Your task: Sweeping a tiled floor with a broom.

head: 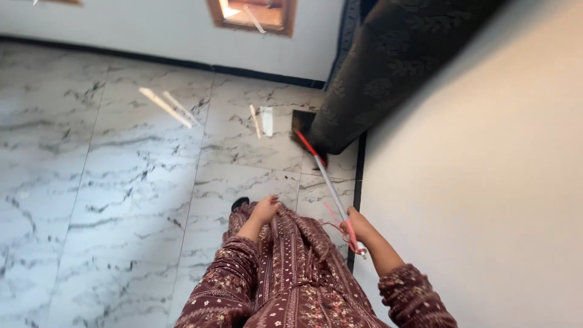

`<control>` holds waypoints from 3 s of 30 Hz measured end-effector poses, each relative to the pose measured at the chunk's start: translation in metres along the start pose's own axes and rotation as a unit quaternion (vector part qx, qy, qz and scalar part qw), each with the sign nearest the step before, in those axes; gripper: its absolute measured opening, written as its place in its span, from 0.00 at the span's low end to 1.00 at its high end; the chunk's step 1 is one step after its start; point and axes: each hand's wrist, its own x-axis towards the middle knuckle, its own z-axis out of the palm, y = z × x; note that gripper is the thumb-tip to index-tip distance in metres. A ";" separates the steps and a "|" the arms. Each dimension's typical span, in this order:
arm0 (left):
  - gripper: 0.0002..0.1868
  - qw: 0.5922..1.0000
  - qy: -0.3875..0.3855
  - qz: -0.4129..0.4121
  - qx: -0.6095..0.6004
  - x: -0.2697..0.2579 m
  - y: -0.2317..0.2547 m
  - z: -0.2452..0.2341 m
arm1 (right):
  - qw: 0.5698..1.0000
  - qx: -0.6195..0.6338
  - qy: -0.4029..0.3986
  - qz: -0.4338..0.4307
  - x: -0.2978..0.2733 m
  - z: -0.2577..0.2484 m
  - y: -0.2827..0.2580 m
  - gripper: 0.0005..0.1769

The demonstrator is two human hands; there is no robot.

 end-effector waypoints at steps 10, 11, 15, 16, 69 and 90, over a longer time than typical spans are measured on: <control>0.26 0.977 0.154 -0.046 -0.143 -0.102 -0.084 -0.074 | 0.962 -0.023 -0.270 0.022 0.087 0.035 -0.199 0.19; 0.27 0.972 0.180 -0.083 -0.130 -0.113 -0.094 -0.088 | 0.945 0.124 -0.293 0.080 0.104 0.021 -0.206 0.17; 0.28 0.946 0.256 -0.185 -0.078 -0.142 -0.128 -0.143 | 0.925 0.287 -0.229 0.102 0.126 -0.036 -0.274 0.18; 0.28 0.943 0.261 -0.189 -0.081 -0.144 -0.135 -0.153 | 0.925 0.281 -0.234 0.102 0.137 -0.038 -0.286 0.18; 0.30 0.629 0.452 -0.363 -0.518 0.061 -0.199 -0.506 | 0.842 -0.037 -0.535 0.052 0.426 0.175 -0.968 0.29; 0.31 0.295 0.611 -0.495 -0.542 0.143 -0.110 -0.439 | 0.582 -0.455 -0.656 -0.153 0.498 0.391 -1.040 0.15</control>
